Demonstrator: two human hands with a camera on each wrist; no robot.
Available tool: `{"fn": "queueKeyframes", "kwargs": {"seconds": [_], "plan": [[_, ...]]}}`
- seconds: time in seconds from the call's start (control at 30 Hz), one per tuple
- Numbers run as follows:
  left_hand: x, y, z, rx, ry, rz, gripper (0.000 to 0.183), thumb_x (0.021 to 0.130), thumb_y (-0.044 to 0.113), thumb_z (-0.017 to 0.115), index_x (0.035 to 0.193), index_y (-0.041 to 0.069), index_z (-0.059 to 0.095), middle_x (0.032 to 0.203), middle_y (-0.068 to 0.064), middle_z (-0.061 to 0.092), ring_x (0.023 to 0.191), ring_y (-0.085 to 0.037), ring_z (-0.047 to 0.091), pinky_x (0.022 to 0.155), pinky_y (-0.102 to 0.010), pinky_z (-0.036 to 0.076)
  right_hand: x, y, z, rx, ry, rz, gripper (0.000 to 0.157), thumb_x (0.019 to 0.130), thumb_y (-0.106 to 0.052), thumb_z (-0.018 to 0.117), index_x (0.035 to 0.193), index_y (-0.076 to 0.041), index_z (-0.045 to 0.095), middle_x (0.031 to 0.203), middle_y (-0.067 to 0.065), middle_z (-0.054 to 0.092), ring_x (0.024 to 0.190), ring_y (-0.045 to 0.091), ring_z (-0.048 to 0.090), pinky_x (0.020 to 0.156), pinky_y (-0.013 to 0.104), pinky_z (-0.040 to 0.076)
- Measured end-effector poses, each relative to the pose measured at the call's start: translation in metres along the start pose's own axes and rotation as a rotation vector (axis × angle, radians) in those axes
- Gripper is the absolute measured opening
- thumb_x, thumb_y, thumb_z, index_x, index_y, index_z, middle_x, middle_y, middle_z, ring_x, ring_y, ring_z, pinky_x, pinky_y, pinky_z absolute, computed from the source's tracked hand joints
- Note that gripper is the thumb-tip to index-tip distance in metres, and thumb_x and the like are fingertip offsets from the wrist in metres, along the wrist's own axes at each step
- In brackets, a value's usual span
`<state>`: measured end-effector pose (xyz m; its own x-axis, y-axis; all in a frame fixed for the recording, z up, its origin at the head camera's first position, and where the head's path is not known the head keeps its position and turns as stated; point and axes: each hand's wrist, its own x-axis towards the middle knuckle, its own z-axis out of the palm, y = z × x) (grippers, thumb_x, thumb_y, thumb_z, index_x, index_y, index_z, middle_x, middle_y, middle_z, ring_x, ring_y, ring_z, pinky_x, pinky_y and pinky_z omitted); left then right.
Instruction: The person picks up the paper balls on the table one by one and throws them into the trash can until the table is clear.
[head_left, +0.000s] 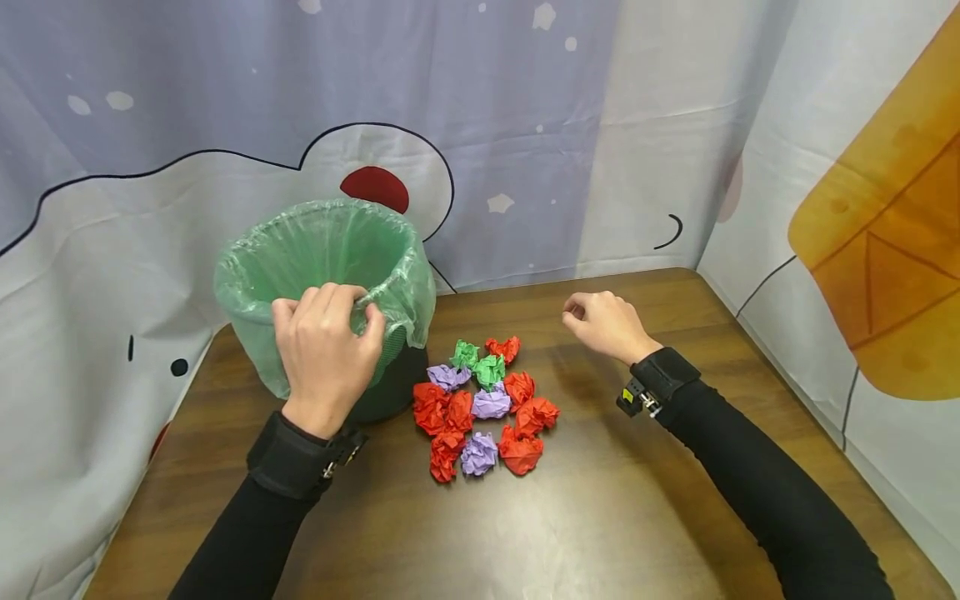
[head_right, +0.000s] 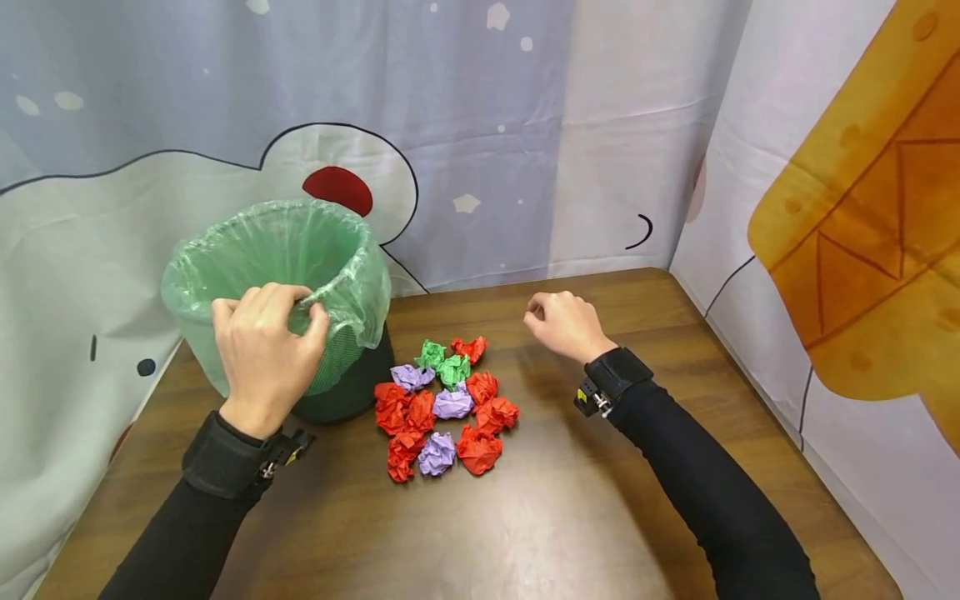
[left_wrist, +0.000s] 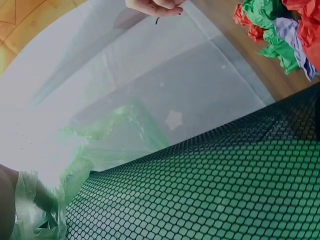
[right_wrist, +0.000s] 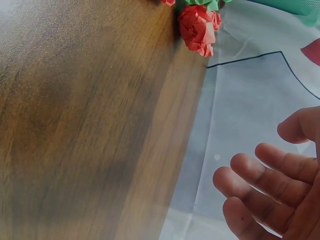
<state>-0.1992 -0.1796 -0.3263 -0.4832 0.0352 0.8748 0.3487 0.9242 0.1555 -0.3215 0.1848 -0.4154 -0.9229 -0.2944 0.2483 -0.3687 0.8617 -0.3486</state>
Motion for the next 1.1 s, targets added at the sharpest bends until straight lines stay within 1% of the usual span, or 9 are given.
{"fn": "queueKeyframes", "kwargs": {"seconds": [0.13, 0.23, 0.43, 0.53, 0.6, 0.67, 0.83, 0.97, 1.1], "plan": [[-0.001, -0.001, -0.002, 0.027, -0.002, 0.014, 0.022, 0.093, 0.018, 0.057, 0.095, 0.002, 0.072, 0.084, -0.015, 0.068, 0.080, -0.035, 0.058, 0.078, -0.052, 0.035, 0.000, -0.002, 0.001, 0.002, -0.012, 0.002, 0.023, 0.095, -0.031, 0.057, 0.104, -0.016, 0.074, 0.089, -0.001, 0.072, 0.076, 0.018, 0.066, 0.068, 0.040, 0.051], [-0.002, -0.002, -0.005, 0.031, 0.011, 0.024, 0.026, 0.092, 0.022, 0.057, 0.101, 0.002, 0.072, 0.091, -0.016, 0.070, 0.087, -0.037, 0.058, 0.081, -0.054, 0.035, 0.000, -0.003, 0.002, 0.006, -0.022, 0.006, 0.023, 0.095, -0.031, 0.057, 0.104, -0.017, 0.073, 0.089, -0.001, 0.072, 0.076, 0.018, 0.066, 0.068, 0.040, 0.051], [-0.005, -0.003, -0.011, 0.010, 0.044, 0.038, 0.045, 0.089, 0.033, 0.057, 0.120, 0.003, 0.069, 0.119, -0.015, 0.069, 0.114, -0.037, 0.055, 0.098, -0.061, 0.028, 0.000, -0.006, 0.005, 0.004, -0.017, 0.001, 0.022, 0.094, -0.031, 0.058, 0.104, -0.018, 0.074, 0.088, -0.002, 0.071, 0.075, 0.017, 0.065, 0.067, 0.039, 0.050], [-0.006, 0.000, -0.014, -0.030, 0.098, 0.067, 0.048, 0.086, 0.033, 0.058, 0.122, 0.003, 0.068, 0.126, -0.014, 0.067, 0.120, -0.037, 0.054, 0.105, -0.062, 0.025, 0.001, -0.007, 0.006, 0.002, -0.002, -0.001, 0.022, 0.094, -0.031, 0.059, 0.104, -0.018, 0.075, 0.089, -0.003, 0.071, 0.076, 0.017, 0.065, 0.066, 0.040, 0.051], [-0.006, 0.004, -0.016, -0.078, 0.147, 0.109, 0.046, 0.084, 0.029, 0.059, 0.119, 0.002, 0.069, 0.126, -0.015, 0.067, 0.120, -0.038, 0.054, 0.107, -0.061, 0.026, 0.001, -0.008, 0.006, 0.001, 0.004, -0.001, 0.022, 0.093, -0.031, 0.059, 0.104, -0.018, 0.075, 0.090, -0.004, 0.071, 0.077, 0.017, 0.065, 0.067, 0.040, 0.051], [-0.008, 0.008, -0.017, -0.147, 0.199, 0.177, 0.040, 0.081, 0.023, 0.061, 0.114, 0.000, 0.071, 0.122, -0.016, 0.069, 0.117, -0.038, 0.057, 0.106, -0.060, 0.029, 0.002, -0.009, 0.007, 0.000, 0.003, -0.003, 0.023, 0.093, -0.031, 0.060, 0.105, -0.018, 0.075, 0.092, -0.003, 0.071, 0.079, 0.018, 0.066, 0.068, 0.041, 0.052], [-0.015, 0.019, -0.016, -0.310, 0.265, 0.399, 0.027, 0.078, 0.009, 0.062, 0.100, -0.003, 0.072, 0.108, -0.019, 0.072, 0.102, -0.040, 0.062, 0.097, -0.057, 0.042, 0.001, -0.010, 0.007, -0.011, -0.007, -0.024, 0.026, 0.094, -0.031, 0.059, 0.110, -0.016, 0.072, 0.106, 0.001, 0.072, 0.088, 0.024, 0.069, 0.071, 0.046, 0.054], [-0.022, 0.025, -0.013, -0.365, 0.253, 0.515, 0.021, 0.081, 0.007, 0.059, 0.094, -0.003, 0.073, 0.099, -0.018, 0.072, 0.091, -0.039, 0.063, 0.086, -0.053, 0.048, 0.002, -0.013, 0.007, -0.013, 0.005, -0.049, 0.031, 0.093, -0.030, 0.059, 0.118, -0.014, 0.070, 0.116, 0.004, 0.071, 0.096, 0.028, 0.070, 0.075, 0.049, 0.055], [-0.032, 0.025, -0.007, -0.363, 0.172, 0.577, 0.021, 0.082, 0.006, 0.057, 0.093, -0.002, 0.073, 0.095, -0.015, 0.071, 0.085, -0.034, 0.063, 0.076, -0.045, 0.051, 0.004, -0.016, 0.008, -0.010, 0.014, -0.057, 0.033, 0.092, -0.030, 0.060, 0.119, -0.014, 0.069, 0.121, 0.004, 0.070, 0.100, 0.029, 0.070, 0.077, 0.050, 0.055]]}}
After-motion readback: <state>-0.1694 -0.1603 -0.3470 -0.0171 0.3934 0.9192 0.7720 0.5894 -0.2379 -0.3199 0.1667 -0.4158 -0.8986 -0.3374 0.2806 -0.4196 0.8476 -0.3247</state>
